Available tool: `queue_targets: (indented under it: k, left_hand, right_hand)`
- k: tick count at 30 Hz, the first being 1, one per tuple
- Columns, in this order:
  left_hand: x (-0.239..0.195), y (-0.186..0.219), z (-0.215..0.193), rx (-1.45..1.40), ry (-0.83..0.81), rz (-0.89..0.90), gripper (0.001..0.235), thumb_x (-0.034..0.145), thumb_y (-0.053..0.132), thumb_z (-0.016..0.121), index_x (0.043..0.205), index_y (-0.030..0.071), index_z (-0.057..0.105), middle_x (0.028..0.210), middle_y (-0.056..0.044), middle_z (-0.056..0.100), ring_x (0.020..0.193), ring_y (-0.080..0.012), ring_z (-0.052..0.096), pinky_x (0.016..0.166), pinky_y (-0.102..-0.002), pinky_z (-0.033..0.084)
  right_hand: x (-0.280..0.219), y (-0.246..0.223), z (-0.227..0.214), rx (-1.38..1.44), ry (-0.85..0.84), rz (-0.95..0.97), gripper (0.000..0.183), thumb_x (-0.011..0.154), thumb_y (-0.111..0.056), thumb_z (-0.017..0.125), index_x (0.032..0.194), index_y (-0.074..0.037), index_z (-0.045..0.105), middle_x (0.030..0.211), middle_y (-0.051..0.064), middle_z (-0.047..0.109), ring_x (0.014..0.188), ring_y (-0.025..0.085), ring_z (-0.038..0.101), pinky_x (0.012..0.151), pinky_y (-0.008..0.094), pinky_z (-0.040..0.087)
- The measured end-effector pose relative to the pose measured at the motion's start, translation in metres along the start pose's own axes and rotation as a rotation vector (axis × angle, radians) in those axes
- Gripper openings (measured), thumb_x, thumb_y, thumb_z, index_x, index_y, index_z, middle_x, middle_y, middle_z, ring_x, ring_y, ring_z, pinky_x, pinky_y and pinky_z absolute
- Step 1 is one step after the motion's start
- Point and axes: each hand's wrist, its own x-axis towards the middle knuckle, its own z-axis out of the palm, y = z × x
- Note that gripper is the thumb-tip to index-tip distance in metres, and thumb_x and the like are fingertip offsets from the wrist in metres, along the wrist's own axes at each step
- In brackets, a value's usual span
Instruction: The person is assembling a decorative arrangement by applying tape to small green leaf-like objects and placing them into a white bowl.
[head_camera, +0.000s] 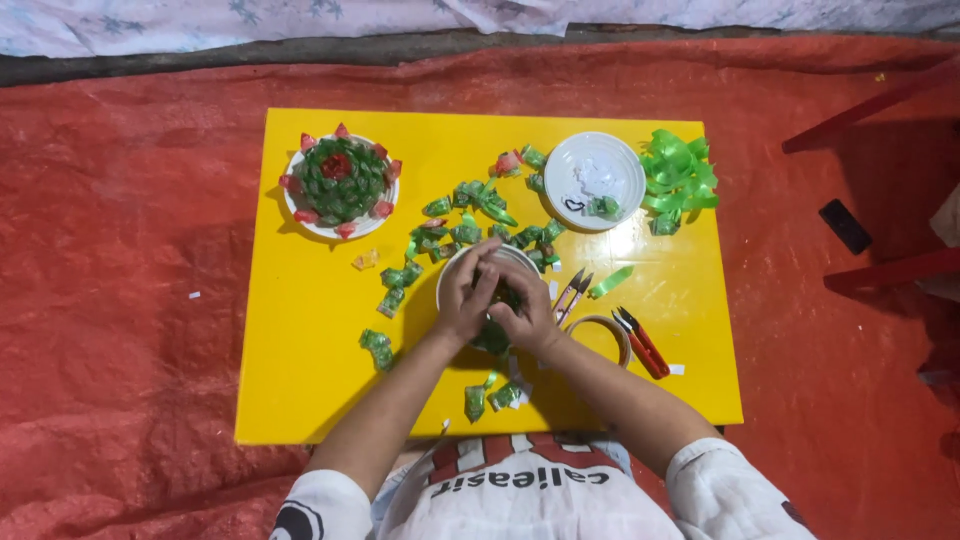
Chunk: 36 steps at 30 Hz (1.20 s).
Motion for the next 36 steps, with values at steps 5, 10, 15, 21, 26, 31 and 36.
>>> queue_targets:
  k: [5, 10, 15, 21, 26, 31, 36]
  left_hand:
    - [0.002, 0.018, 0.002, 0.065, 0.048, 0.026, 0.044, 0.106, 0.038, 0.043, 0.123, 0.008, 0.071, 0.11, -0.017, 0.074, 0.104, -0.0375, 0.071, 0.095, -0.047, 0.054]
    - [0.004, 0.02, 0.006, 0.114, 0.081, -0.006, 0.033, 0.108, 0.028, 0.044, 0.114, 0.012, 0.073, 0.104, -0.007, 0.075, 0.098, -0.0294, 0.073, 0.093, -0.039, 0.055]
    - [0.006, 0.023, 0.006, 0.191, 0.079, 0.061, 0.032, 0.104, 0.016, 0.04, 0.117, 0.01, 0.069, 0.101, -0.008, 0.069, 0.096, -0.0322, 0.07, 0.09, -0.04, 0.054]
    - [0.006, 0.019, 0.01, 0.183, 0.078, 0.033, 0.035, 0.106, 0.021, 0.037, 0.116, 0.009, 0.067, 0.098, -0.008, 0.067, 0.093, -0.0304, 0.069, 0.087, -0.04, 0.053]
    - [0.001, 0.012, 0.013, 0.242, 0.082, 0.039, 0.032, 0.108, 0.024, 0.04, 0.117, 0.01, 0.067, 0.097, -0.008, 0.067, 0.093, -0.0301, 0.069, 0.089, -0.039, 0.053]
    - [-0.006, 0.012, 0.017, 0.262, 0.123, -0.014, 0.029, 0.109, 0.028, 0.048, 0.122, 0.006, 0.062, 0.098, -0.021, 0.067, 0.097, -0.0441, 0.067, 0.088, -0.053, 0.052]
    - [-0.006, 0.011, 0.01, -0.091, 0.087, -0.274, 0.087, 0.098, 0.074, 0.035, 0.158, 0.012, 0.026, 0.142, -0.024, 0.058, 0.131, -0.0424, 0.057, 0.112, -0.058, 0.04]
  right_hand:
    - [0.014, -0.018, 0.008, 0.032, 0.093, 0.038, 0.047, 0.1, -0.043, 0.052, 0.088, -0.004, 0.077, 0.083, 0.013, 0.072, 0.074, 0.033, 0.071, 0.072, 0.043, 0.057]
    - [0.025, -0.025, 0.012, -0.019, 0.123, 0.062, 0.043, 0.102, -0.03, 0.047, 0.075, -0.007, 0.07, 0.067, 0.01, 0.063, 0.059, 0.032, 0.063, 0.06, 0.04, 0.053]
    - [0.034, -0.036, 0.012, -0.068, 0.088, 0.074, 0.048, 0.108, -0.032, 0.04, 0.074, -0.006, 0.06, 0.072, 0.015, 0.061, 0.063, 0.04, 0.06, 0.06, 0.042, 0.049]
    - [0.037, -0.036, 0.012, -0.066, 0.052, 0.037, 0.051, 0.108, -0.035, 0.035, 0.073, -0.007, 0.058, 0.069, 0.014, 0.056, 0.061, 0.038, 0.057, 0.057, 0.043, 0.045]
    - [0.029, -0.028, 0.013, -0.055, 0.08, 0.011, 0.043, 0.104, -0.033, 0.044, 0.073, -0.007, 0.059, 0.07, 0.013, 0.056, 0.062, 0.036, 0.057, 0.059, 0.043, 0.047]
    - [0.021, -0.019, 0.014, -0.023, 0.097, -0.055, 0.043, 0.105, -0.034, 0.047, 0.08, -0.003, 0.062, 0.076, 0.018, 0.061, 0.072, 0.039, 0.064, 0.069, 0.045, 0.052]
    - [0.007, -0.003, 0.009, 0.017, 0.042, -0.012, 0.079, 0.097, -0.067, 0.051, 0.132, 0.004, 0.06, 0.116, 0.022, 0.067, 0.112, 0.037, 0.067, 0.099, 0.049, 0.053]
